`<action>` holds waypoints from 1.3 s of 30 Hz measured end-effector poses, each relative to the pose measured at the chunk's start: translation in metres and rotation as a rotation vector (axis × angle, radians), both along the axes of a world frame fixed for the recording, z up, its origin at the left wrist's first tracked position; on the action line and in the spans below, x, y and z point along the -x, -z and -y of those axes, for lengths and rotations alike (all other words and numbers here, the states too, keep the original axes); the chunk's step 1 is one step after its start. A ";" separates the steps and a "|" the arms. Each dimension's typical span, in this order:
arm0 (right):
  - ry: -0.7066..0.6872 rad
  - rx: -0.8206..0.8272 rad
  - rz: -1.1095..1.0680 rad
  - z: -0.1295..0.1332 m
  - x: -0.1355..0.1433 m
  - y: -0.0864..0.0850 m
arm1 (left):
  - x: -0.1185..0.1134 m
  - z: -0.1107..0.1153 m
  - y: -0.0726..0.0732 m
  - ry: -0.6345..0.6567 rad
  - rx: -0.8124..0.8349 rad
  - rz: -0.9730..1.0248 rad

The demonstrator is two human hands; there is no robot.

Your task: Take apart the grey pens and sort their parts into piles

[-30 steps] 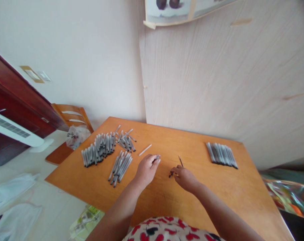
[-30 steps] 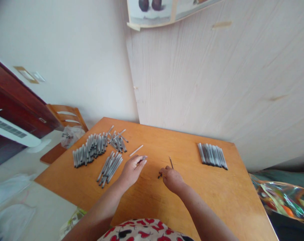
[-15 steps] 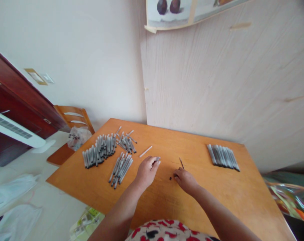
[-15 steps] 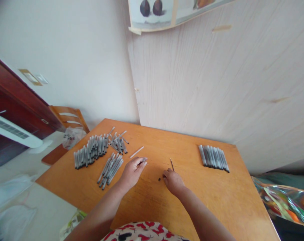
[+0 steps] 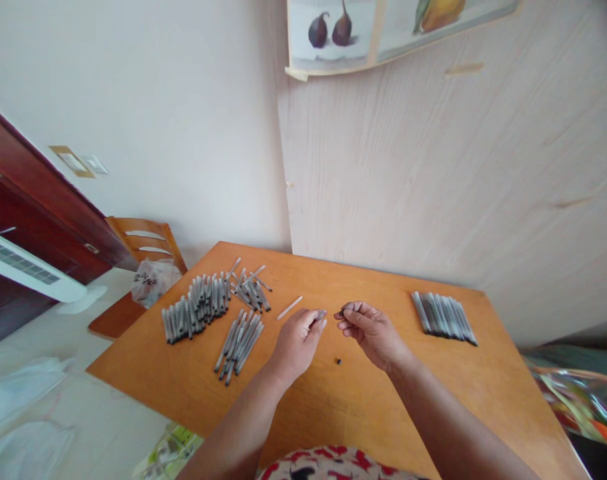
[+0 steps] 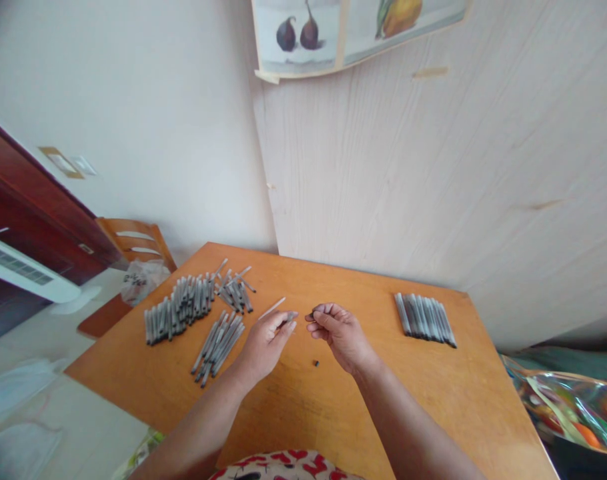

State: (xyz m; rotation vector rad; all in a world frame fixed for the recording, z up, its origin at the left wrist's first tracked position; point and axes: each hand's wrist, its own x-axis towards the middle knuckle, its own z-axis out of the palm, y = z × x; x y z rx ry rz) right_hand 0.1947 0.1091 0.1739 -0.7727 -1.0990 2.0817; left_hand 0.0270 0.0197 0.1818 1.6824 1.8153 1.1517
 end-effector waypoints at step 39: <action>0.047 -0.576 0.263 0.011 0.013 -0.021 | -0.005 0.001 -0.014 0.056 0.015 -0.274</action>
